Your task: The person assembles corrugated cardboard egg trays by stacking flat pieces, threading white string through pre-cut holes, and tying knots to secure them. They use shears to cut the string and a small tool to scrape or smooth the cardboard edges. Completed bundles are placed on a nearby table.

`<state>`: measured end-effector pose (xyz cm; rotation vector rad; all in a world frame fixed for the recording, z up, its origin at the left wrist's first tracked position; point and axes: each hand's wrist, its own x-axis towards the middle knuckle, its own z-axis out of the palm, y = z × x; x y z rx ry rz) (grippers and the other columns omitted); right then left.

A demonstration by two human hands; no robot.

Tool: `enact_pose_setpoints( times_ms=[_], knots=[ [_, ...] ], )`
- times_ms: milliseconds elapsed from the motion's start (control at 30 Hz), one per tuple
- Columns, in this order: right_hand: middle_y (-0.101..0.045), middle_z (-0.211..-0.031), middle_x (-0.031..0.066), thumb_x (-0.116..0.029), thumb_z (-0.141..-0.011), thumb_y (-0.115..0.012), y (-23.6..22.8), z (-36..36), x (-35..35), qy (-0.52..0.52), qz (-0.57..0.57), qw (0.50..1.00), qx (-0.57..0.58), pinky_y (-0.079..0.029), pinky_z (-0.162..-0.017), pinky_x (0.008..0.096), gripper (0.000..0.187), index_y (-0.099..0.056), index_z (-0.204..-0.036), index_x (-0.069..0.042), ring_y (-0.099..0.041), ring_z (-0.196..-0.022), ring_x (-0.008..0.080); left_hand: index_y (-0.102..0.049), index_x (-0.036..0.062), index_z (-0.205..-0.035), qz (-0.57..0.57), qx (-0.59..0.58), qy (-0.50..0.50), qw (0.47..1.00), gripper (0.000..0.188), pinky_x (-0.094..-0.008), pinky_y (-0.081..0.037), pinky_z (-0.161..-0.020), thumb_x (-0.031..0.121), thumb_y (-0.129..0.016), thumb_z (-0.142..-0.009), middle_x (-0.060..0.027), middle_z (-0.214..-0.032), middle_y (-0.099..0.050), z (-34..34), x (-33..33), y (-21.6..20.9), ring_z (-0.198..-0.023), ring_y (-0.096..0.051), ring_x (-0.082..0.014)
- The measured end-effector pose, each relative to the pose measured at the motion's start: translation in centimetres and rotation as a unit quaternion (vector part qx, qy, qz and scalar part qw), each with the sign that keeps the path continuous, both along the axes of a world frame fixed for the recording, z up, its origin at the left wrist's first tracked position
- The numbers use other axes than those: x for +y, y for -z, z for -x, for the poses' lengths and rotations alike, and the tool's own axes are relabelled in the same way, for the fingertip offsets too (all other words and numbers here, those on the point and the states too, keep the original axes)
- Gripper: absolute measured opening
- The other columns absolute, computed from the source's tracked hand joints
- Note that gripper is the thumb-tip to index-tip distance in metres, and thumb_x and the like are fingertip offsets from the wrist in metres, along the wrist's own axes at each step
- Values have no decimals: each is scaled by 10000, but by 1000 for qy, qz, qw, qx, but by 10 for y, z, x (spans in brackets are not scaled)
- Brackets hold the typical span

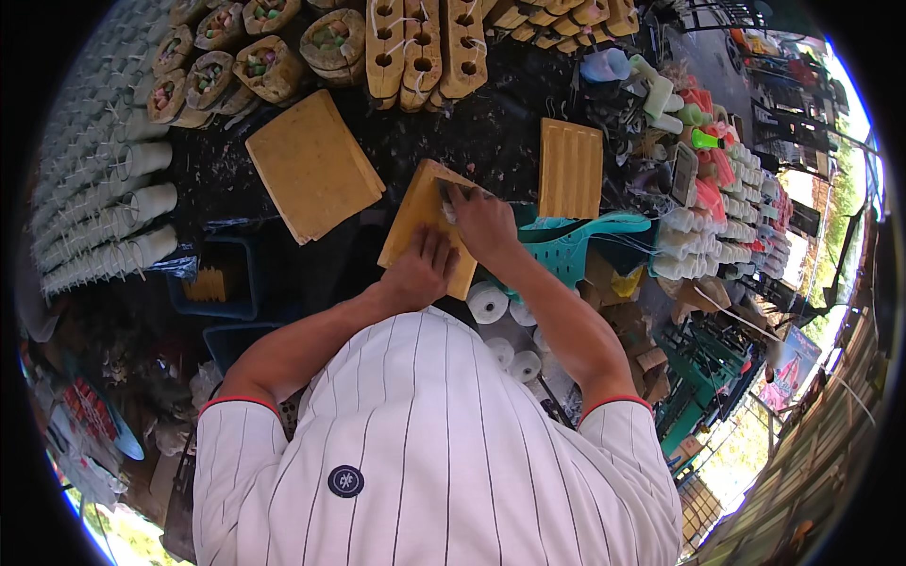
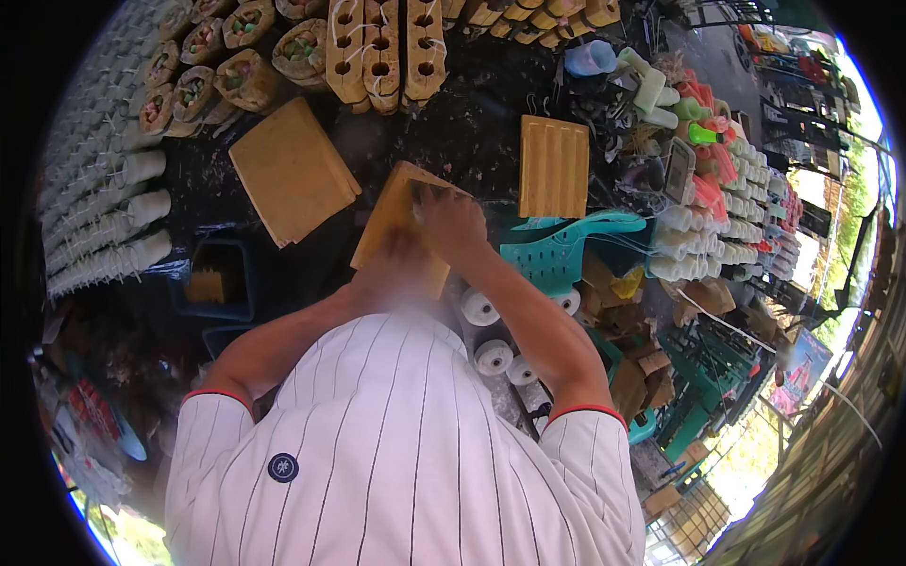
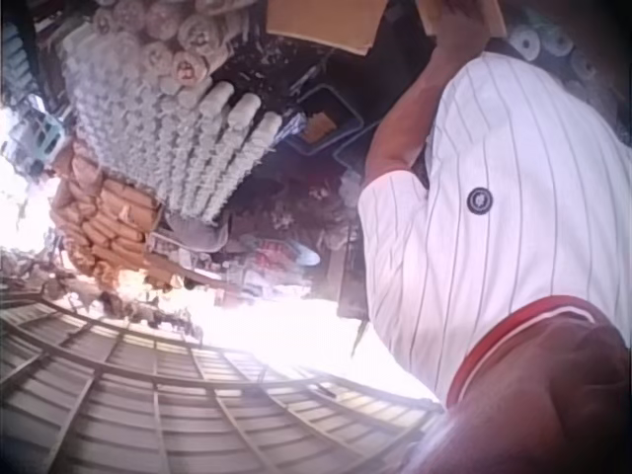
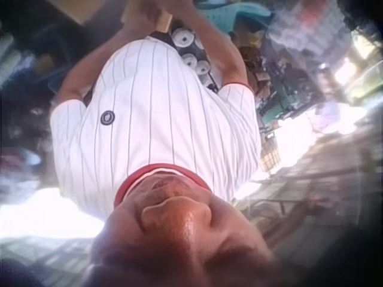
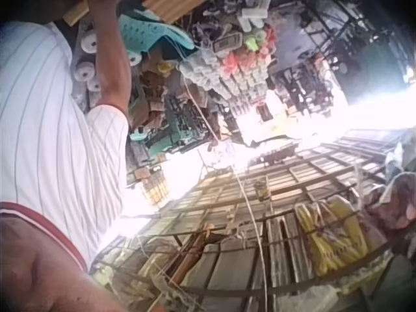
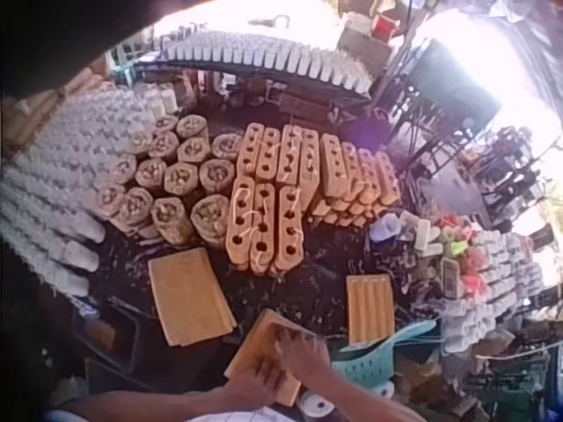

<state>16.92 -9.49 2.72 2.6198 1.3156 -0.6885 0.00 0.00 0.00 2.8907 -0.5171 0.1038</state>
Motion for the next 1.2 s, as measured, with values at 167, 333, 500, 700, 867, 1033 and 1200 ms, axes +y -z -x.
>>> enact_pose_setpoints(
  times_ms=[167, 333, 500, 700, 867, 1033, 1200],
  knots=[
    [-728, -997, 216, -165, -936, -612, -17, -12, -9, 1, 9, 1000, -1, -631, -683, 463, 462, -597, -1394, -113, -766, -841, 391, -675, -88, -1226, 38, -14, -1, 999, 417, -678, -479, -1056, 200, -580, -940, -349, -1203, -676, -7, -18, -7, -1146, -660, -542],
    [-730, -1038, 251, -151, -936, -607, 9, -15, 0, -4, -26, 999, -36, -635, -688, 454, 432, -605, -1364, -98, -768, -834, 398, -675, -89, -1224, 38, -12, -1, 999, 416, -662, -489, -1041, 200, -584, -939, -350, -1206, -673, -6, -11, -7, -1142, -660, -539],
    [-742, -1001, 188, -151, -886, -663, -23, -3, 35, -50, -17, 997, -55, -629, -690, 484, 335, -666, -1204, -44, -776, -860, 348, -678, -83, -1226, 81, 6, -12, 997, 422, -636, -488, -1039, 209, -595, -933, -335, -1172, -678, -6, -2, -3, -1134, -656, -506],
    [-780, -933, 122, -170, -878, -669, -22, -26, 76, -165, 64, 984, -26, -613, -680, 493, 213, -793, -1029, -85, -781, -858, 318, -683, -76, -1226, -44, -2, -6, 999, 425, -646, -477, -1035, 219, -606, -931, -328, -1180, -681, -18, -1, -40, -1154, -650, -496],
    [-796, -1008, 131, -226, -855, -706, -16, -39, 83, -160, 111, 981, -25, -606, -721, 557, 217, -827, -973, -88, -782, -924, 349, -681, -69, -1221, -27, 96, 23, 995, 414, -666, -462, -1048, 220, -614, -932, -323, -1249, -682, -31, -7, -56, -1189, -649, -514],
    [-786, -1019, 158, -167, -897, -668, -30, -78, 35, 60, 46, 997, -18, -602, -829, 539, 322, -772, -1197, -111, -761, -968, 385, -639, -69, -1272, 39, 58, -33, 997, 437, -649, -461, -1077, 168, -625, -905, -341, -1310, -655, -28, -2, -52, -1242, -620, -538],
    [-744, -1086, 246, -97, -936, -633, -87, -64, -89, 343, -215, 914, -32, -541, -910, 489, 395, -696, -1326, -77, -698, -1017, 443, -606, -79, -1325, 231, 103, -99, 962, 580, -569, -458, -1132, 16, -705, -762, -308, -1343, -650, -25, 27, -104, -1281, -619, -477]
  ],
)
